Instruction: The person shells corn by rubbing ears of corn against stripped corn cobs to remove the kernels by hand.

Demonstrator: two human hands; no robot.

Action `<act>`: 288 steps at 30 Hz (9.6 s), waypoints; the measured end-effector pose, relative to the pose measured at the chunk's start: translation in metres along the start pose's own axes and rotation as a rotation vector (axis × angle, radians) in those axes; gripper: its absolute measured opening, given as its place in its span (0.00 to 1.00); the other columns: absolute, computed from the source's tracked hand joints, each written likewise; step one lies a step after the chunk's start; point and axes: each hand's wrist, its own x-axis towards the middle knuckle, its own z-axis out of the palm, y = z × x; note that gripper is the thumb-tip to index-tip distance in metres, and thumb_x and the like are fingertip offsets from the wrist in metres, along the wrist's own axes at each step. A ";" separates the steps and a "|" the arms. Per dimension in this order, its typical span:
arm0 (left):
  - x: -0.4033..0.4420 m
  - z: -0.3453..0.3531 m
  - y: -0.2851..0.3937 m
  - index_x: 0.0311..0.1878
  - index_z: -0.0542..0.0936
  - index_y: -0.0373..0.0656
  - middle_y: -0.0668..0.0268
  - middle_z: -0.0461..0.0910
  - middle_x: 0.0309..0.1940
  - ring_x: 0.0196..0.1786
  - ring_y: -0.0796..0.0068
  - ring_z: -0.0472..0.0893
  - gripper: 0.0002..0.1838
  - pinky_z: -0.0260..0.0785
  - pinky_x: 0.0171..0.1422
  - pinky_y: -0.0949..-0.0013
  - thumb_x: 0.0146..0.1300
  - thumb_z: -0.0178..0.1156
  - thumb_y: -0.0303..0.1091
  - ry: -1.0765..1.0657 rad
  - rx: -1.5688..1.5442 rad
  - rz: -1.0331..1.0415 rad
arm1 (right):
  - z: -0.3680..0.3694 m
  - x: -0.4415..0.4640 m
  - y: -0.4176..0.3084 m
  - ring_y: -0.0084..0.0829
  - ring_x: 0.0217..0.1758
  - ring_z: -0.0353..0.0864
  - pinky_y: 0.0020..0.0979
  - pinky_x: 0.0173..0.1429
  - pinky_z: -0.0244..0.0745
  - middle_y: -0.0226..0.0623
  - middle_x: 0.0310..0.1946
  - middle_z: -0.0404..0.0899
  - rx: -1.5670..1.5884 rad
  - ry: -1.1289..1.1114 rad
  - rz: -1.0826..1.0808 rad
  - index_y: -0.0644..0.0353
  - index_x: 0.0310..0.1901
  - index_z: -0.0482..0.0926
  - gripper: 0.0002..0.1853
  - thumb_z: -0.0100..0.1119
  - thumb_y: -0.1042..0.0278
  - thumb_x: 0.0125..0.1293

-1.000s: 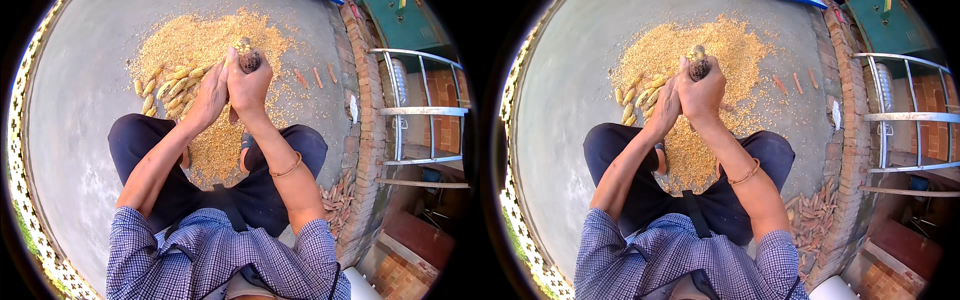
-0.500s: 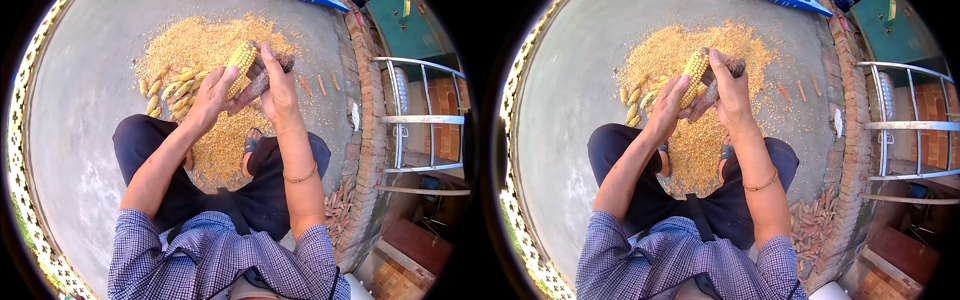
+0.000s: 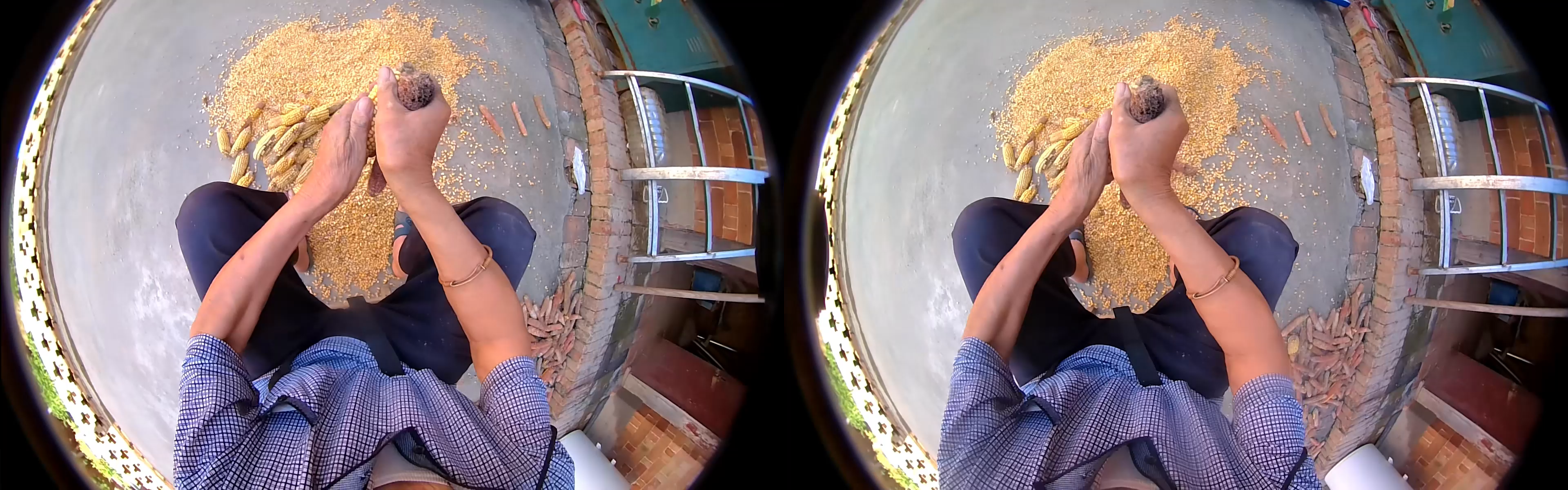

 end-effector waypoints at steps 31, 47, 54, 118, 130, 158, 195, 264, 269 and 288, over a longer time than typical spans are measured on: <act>-0.011 0.001 0.017 0.58 0.74 0.37 0.66 0.78 0.39 0.36 0.82 0.75 0.32 0.70 0.37 0.77 0.78 0.34 0.57 0.012 -0.198 -0.146 | 0.006 0.004 0.004 0.28 0.29 0.82 0.30 0.37 0.76 0.36 0.28 0.82 -0.074 -0.045 -0.143 0.69 0.45 0.80 0.20 0.70 0.59 0.62; 0.004 0.000 0.002 0.59 0.71 0.37 0.62 0.79 0.41 0.41 0.76 0.79 0.32 0.75 0.44 0.72 0.78 0.32 0.57 -0.049 -0.283 -0.075 | 0.002 -0.001 0.002 0.33 0.37 0.84 0.35 0.44 0.77 0.41 0.35 0.83 -0.230 -0.086 -0.254 0.69 0.60 0.69 0.32 0.69 0.56 0.63; -0.002 0.001 0.019 0.47 0.74 0.40 0.67 0.73 0.31 0.31 0.84 0.70 0.27 0.64 0.33 0.77 0.78 0.37 0.56 -0.011 -0.555 -0.187 | -0.001 0.013 0.002 0.29 0.32 0.81 0.34 0.41 0.76 0.36 0.29 0.81 -0.023 -0.182 0.014 0.70 0.55 0.76 0.29 0.69 0.53 0.63; 0.004 0.012 -0.005 0.59 0.70 0.35 0.42 0.80 0.31 0.38 0.40 0.80 0.23 0.69 0.42 0.44 0.76 0.42 0.45 0.160 0.412 0.146 | -0.001 0.003 -0.011 0.19 0.27 0.73 0.26 0.32 0.69 0.29 0.24 0.75 0.058 -0.040 0.109 0.64 0.34 0.75 0.12 0.66 0.66 0.65; 0.003 -0.014 0.014 0.49 0.74 0.36 0.71 0.70 0.29 0.32 0.82 0.69 0.28 0.67 0.33 0.76 0.77 0.41 0.57 0.022 -0.100 -0.108 | -0.012 0.015 -0.008 0.18 0.32 0.74 0.24 0.36 0.71 0.29 0.31 0.77 0.111 -0.200 0.151 0.66 0.49 0.77 0.18 0.64 0.60 0.68; -0.011 -0.025 0.033 0.43 0.70 0.39 0.64 0.69 0.22 0.17 0.84 0.59 0.26 0.49 0.19 0.80 0.77 0.39 0.56 -0.262 -0.820 -0.409 | -0.016 0.028 -0.018 0.20 0.35 0.76 0.29 0.39 0.73 0.29 0.33 0.79 0.361 -0.249 0.296 0.61 0.38 0.80 0.17 0.67 0.54 0.66; -0.014 -0.017 0.030 0.45 0.74 0.39 0.68 0.70 0.23 0.20 0.85 0.64 0.24 0.55 0.22 0.79 0.75 0.47 0.54 -0.013 -0.406 -0.197 | -0.028 0.027 -0.021 0.26 0.39 0.82 0.31 0.45 0.77 0.38 0.36 0.83 0.360 -0.452 0.271 0.64 0.42 0.79 0.18 0.61 0.54 0.70; 0.003 -0.010 0.012 0.60 0.72 0.46 0.67 0.78 0.47 0.48 0.72 0.78 0.24 0.74 0.54 0.62 0.76 0.44 0.55 0.011 -0.918 -0.423 | -0.014 0.026 -0.012 0.22 0.32 0.77 0.29 0.38 0.72 0.32 0.30 0.82 0.182 -0.329 0.211 0.64 0.34 0.83 0.18 0.69 0.53 0.62; 0.006 -0.006 -0.005 0.56 0.73 0.41 0.64 0.78 0.47 0.47 0.73 0.78 0.24 0.75 0.50 0.65 0.76 0.46 0.54 -0.003 -0.770 -0.212 | -0.009 0.013 -0.006 0.25 0.32 0.77 0.31 0.40 0.73 0.33 0.27 0.80 0.062 -0.391 0.029 0.66 0.37 0.79 0.20 0.70 0.54 0.61; -0.008 0.000 0.004 0.64 0.72 0.30 0.55 0.80 0.34 0.39 0.70 0.77 0.35 0.68 0.51 0.67 0.76 0.40 0.57 0.111 -0.010 0.106 | -0.005 0.015 -0.009 0.23 0.25 0.77 0.30 0.32 0.71 0.31 0.21 0.80 0.085 -0.162 0.061 0.66 0.26 0.80 0.13 0.65 0.66 0.63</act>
